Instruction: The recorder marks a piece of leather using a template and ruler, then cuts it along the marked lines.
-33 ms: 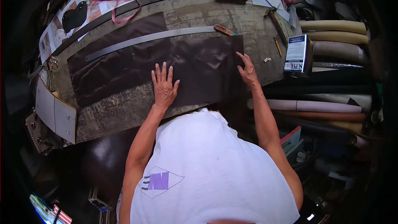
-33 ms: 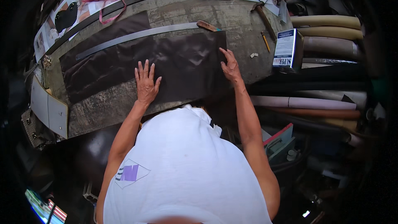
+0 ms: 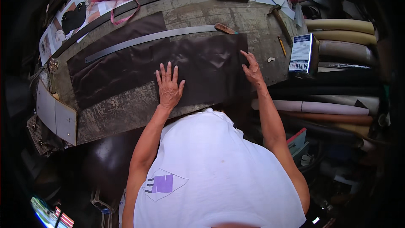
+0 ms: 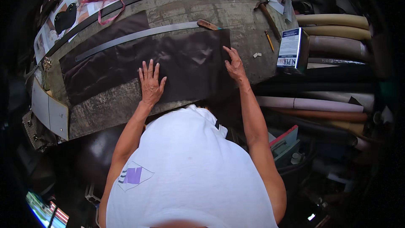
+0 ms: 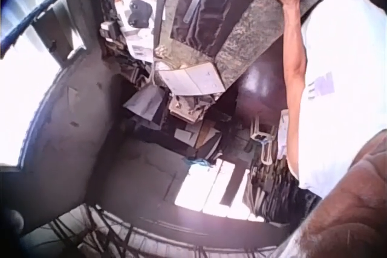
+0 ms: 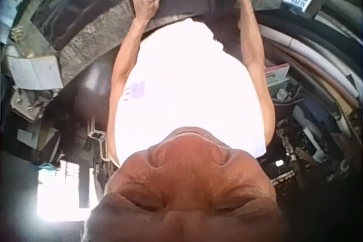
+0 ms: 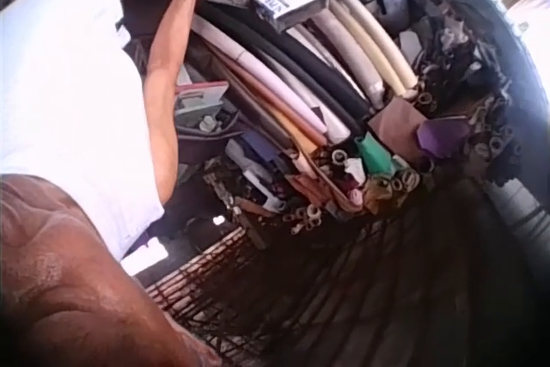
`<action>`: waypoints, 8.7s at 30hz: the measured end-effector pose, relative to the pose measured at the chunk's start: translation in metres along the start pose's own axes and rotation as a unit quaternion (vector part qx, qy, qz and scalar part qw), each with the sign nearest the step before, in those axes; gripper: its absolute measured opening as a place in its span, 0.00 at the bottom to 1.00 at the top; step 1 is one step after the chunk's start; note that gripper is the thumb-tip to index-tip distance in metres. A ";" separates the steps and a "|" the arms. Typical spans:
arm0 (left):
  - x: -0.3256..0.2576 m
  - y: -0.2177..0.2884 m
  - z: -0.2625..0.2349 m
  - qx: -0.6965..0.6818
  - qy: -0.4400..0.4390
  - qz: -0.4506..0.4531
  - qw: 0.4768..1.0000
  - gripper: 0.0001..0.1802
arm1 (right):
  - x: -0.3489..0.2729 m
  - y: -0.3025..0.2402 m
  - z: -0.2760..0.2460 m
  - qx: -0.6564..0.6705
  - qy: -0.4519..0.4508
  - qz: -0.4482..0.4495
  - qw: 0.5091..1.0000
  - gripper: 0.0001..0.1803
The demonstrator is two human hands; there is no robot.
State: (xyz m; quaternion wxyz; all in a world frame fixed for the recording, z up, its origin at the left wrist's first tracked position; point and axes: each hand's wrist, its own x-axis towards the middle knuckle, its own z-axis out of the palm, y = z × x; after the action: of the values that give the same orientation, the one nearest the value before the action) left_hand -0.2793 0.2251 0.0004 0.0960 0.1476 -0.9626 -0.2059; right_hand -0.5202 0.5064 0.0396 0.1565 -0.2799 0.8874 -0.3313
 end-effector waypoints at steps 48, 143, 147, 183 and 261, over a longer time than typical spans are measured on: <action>0.072 0.052 0.051 0.104 -0.041 -0.032 0.993 0.39 | 0.061 0.099 -0.032 -0.271 0.145 -0.046 0.951 0.37; 0.208 0.024 -0.059 -0.473 -0.478 -0.010 0.740 0.22 | -0.024 -0.137 0.087 0.536 0.130 0.233 0.801 0.16; 0.238 0.061 -0.020 -0.331 -0.421 -0.009 0.844 0.21 | -0.004 -0.089 0.068 0.490 0.198 0.271 0.805 0.09; 0.113 -0.032 -0.014 0.061 -0.060 -0.286 0.954 0.33 | 0.054 0.121 -0.084 -0.245 0.372 0.195 0.874 0.32; 0.028 0.052 0.035 0.111 -0.079 -0.016 0.991 0.43 | 0.116 0.181 -0.127 -0.252 0.205 0.206 0.923 0.39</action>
State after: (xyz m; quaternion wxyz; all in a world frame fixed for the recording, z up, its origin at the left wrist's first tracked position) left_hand -0.3268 0.2748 -0.0056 -0.0005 0.1556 -0.9817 -0.1101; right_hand -0.7421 0.6132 -0.0007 -0.0405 -0.0473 0.9923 -0.1071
